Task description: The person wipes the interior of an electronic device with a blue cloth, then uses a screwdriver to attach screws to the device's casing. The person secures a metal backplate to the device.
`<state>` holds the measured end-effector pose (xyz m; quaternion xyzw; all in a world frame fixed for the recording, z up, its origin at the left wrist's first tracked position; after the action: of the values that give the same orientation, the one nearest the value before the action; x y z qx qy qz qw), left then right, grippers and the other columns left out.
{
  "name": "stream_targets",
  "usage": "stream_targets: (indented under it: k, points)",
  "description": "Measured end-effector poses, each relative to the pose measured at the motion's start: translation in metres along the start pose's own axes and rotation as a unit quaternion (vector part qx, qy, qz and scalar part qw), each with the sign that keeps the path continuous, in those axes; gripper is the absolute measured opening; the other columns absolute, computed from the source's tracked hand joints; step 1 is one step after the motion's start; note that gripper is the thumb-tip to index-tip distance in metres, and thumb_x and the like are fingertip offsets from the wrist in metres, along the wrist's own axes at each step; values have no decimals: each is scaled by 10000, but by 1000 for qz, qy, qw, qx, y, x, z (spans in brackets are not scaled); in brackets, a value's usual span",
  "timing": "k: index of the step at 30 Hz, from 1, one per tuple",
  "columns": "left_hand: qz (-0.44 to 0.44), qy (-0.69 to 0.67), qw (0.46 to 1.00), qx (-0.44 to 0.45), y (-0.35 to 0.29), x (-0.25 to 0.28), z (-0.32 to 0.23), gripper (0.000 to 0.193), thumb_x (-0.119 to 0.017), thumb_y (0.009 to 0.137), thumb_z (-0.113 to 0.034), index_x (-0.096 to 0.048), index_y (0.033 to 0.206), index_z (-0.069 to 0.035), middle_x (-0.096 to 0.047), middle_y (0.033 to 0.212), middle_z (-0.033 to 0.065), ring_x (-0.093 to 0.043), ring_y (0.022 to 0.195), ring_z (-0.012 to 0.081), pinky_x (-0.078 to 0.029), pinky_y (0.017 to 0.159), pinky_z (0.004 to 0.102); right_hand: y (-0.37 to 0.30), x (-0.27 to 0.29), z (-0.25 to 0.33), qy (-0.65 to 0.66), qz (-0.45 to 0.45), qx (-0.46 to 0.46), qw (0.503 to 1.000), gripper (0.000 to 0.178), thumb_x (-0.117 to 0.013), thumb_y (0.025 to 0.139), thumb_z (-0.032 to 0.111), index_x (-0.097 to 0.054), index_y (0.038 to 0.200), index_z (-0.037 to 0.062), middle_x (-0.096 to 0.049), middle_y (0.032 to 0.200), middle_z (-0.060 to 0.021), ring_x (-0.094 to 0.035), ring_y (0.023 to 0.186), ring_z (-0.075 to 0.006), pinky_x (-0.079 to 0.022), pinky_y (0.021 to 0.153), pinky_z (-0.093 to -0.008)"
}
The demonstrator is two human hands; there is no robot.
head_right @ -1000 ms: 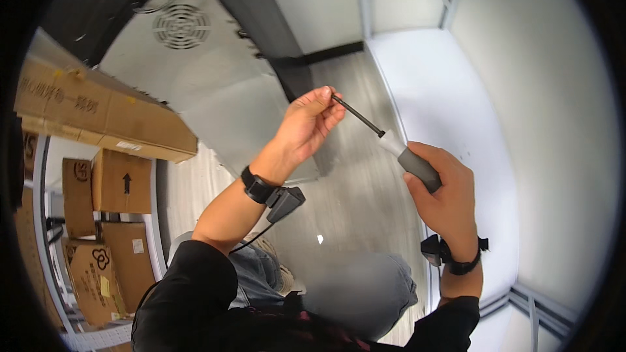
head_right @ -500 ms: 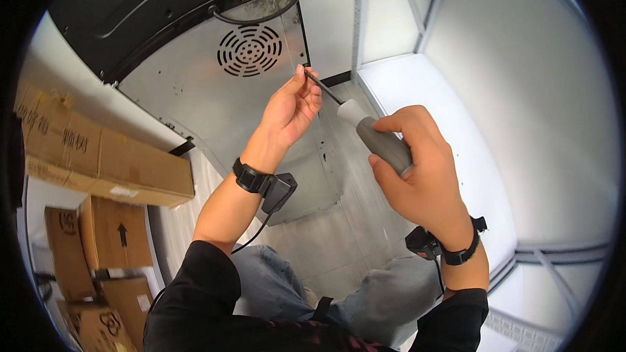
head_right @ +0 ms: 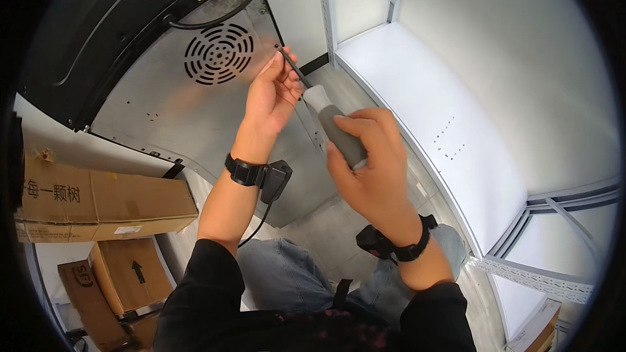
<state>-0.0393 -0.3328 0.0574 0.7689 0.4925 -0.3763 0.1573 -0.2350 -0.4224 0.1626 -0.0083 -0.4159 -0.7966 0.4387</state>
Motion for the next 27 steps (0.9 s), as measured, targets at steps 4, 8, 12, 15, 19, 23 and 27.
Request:
stream_targets:
  k: [4,8,12,15,19,23,27]
  points:
    - [-32,-37,999,-4,5,5,4,174,-532,961,-188,-611,1054,-65,-637,882,12,-549,653,82,-481,611,227,1,-1,-7,2,6,2,1000,301,-690,710,-21,-606,997,12,-559,986,-143,-600,812,-278,-490,664,-334]
    - [-43,-62,997,-13,9,3,5,164,-527,960,-190,-611,1038,-72,-636,862,7,-526,624,89,-460,605,248,-6,-3,-26,11,10,23,1000,317,-707,697,-10,-614,999,17,-559,986,-142,-602,792,-281,-490,645,-334]
    - [-48,-74,996,-23,9,1,5,160,-512,964,-195,-606,1020,-78,-637,821,-5,-512,593,92,-445,598,270,-3,-2,-24,17,0,30,999,339,-721,688,-2,-621,1011,27,-562,990,-129,-603,769,-274,-489,614,-328]
    - [-51,-71,996,-23,9,1,5,162,-504,967,-197,-602,1016,-79,-640,806,-10,-508,582,90,-438,596,278,-3,-3,-20,5,-3,40,999,340,-721,689,-4,-626,1013,36,-560,986,-113,-602,714,-247,-478,559,-312]
    - [-37,-60,997,-16,8,2,3,178,-492,970,-188,-595,1044,-62,-650,840,3,-535,613,95,-445,596,275,-4,-3,-18,-5,1,37,999,363,-727,692,0,-632,1041,39,-564,993,-102,-591,648,-212,-461,499,-288]
    - [20,-66,998,-1,-1,-12,1,218,-481,971,-161,-575,1105,-19,-651,920,48,-590,735,142,-499,680,282,-3,1,-14,-21,-30,62,997,384,-743,699,19,-634,1067,37,-567,1009,-105,-589,624,-205,-467,498,-277]
    - [45,-33,998,0,-7,-20,-2,223,-487,960,-112,-562,1138,0,-645,964,81,-607,816,187,-525,775,290,-4,1,-6,-41,-56,107,992,371,-752,702,34,-633,1054,34,-567,1018,-118,-596,642,-214,-481,517,-281]
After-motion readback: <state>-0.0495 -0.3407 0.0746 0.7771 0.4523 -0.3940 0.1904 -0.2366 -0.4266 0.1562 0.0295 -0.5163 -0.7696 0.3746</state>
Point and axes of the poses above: each hand's wrist, its own y-axis towards the middle knuckle, its own x-axis out of the back of the hand, z = x × y, the point moved 9 cm from there along y, towards the middle knuckle
